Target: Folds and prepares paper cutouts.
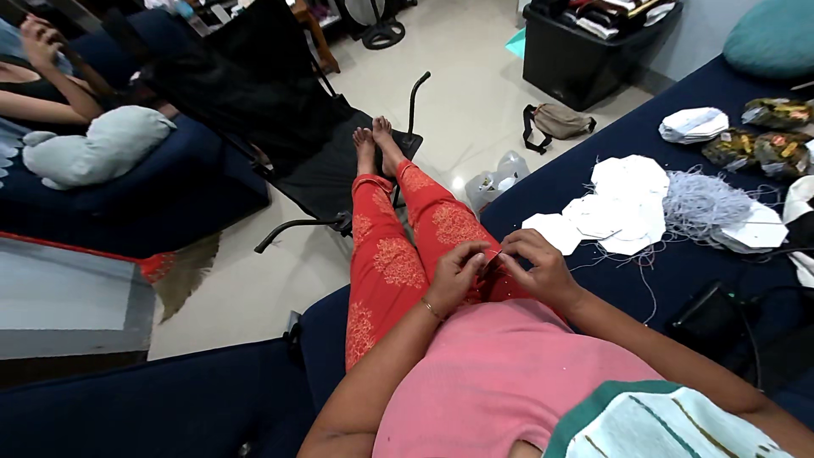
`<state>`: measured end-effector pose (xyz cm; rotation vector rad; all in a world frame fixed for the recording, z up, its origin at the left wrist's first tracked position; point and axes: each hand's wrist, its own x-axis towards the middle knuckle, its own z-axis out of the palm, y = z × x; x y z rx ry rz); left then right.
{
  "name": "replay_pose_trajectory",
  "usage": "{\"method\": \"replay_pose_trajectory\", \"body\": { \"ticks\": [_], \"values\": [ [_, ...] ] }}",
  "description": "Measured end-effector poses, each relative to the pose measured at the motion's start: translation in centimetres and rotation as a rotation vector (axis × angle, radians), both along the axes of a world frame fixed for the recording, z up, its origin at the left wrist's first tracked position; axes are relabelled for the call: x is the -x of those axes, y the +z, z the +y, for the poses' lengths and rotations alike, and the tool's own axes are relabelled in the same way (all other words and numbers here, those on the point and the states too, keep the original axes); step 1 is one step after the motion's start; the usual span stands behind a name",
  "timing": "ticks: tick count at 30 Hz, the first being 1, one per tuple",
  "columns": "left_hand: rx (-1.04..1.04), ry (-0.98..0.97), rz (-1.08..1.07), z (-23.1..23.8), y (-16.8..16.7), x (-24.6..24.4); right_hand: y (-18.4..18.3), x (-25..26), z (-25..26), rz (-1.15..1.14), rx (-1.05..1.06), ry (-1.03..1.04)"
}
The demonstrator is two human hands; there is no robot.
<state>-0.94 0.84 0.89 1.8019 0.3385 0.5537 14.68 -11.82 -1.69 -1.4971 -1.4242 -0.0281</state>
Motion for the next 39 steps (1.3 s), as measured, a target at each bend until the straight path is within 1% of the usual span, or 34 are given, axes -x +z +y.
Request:
{"method": "replay_pose_trajectory", "body": {
  "ticks": [3, 7, 9, 17, 20, 23, 25, 29, 32, 35, 39],
  "values": [
    [-0.017, -0.011, 0.021, 0.1, -0.1, -0.1, 0.1, 0.1, 0.0, -0.025, -0.007, 0.021],
    [-0.184, -0.048, 0.005, 0.0, 0.1, -0.1, 0.3, 0.3, -0.3, -0.056, -0.02, 0.066],
    [-0.228, -0.046, -0.018, 0.1, 0.1, -0.1, 0.4, 0.3, -0.3, -0.069, -0.026, 0.079],
    [-0.27, -0.06, -0.042, 0.3, -0.3, 0.0, 0.3, 0.2, -0.2, -0.087, -0.034, 0.096],
    [-0.261, -0.03, -0.058, 0.4, -0.5, -0.1, 0.5, 0.0, -0.3, -0.056, -0.04, 0.124],
    [-0.123, 0.032, 0.01, 0.7, -0.4, 0.1, 1.6, -0.4, -0.3, 0.035, -0.066, 0.151],
    [0.014, 0.054, 0.092, 1.2, -0.4, 0.2, 2.6, -0.5, -0.1, 0.093, -0.104, 0.155],
    [0.344, 0.085, 0.152, 1.3, -0.2, 0.0, 4.0, -0.9, 0.0, 0.239, -0.171, 0.2],
    [0.533, 0.047, 0.188, 1.3, 0.2, 0.0, 4.5, -1.0, -0.1, 0.349, -0.202, 0.247],
    [0.593, 0.003, 0.172, 1.4, 0.1, 0.1, 4.4, -1.1, -0.2, 0.419, -0.214, 0.273],
    [0.56, 0.01, 0.159, 1.9, 0.4, 0.6, 3.3, -1.4, -0.1, 0.491, -0.204, 0.275]
  ]
}}
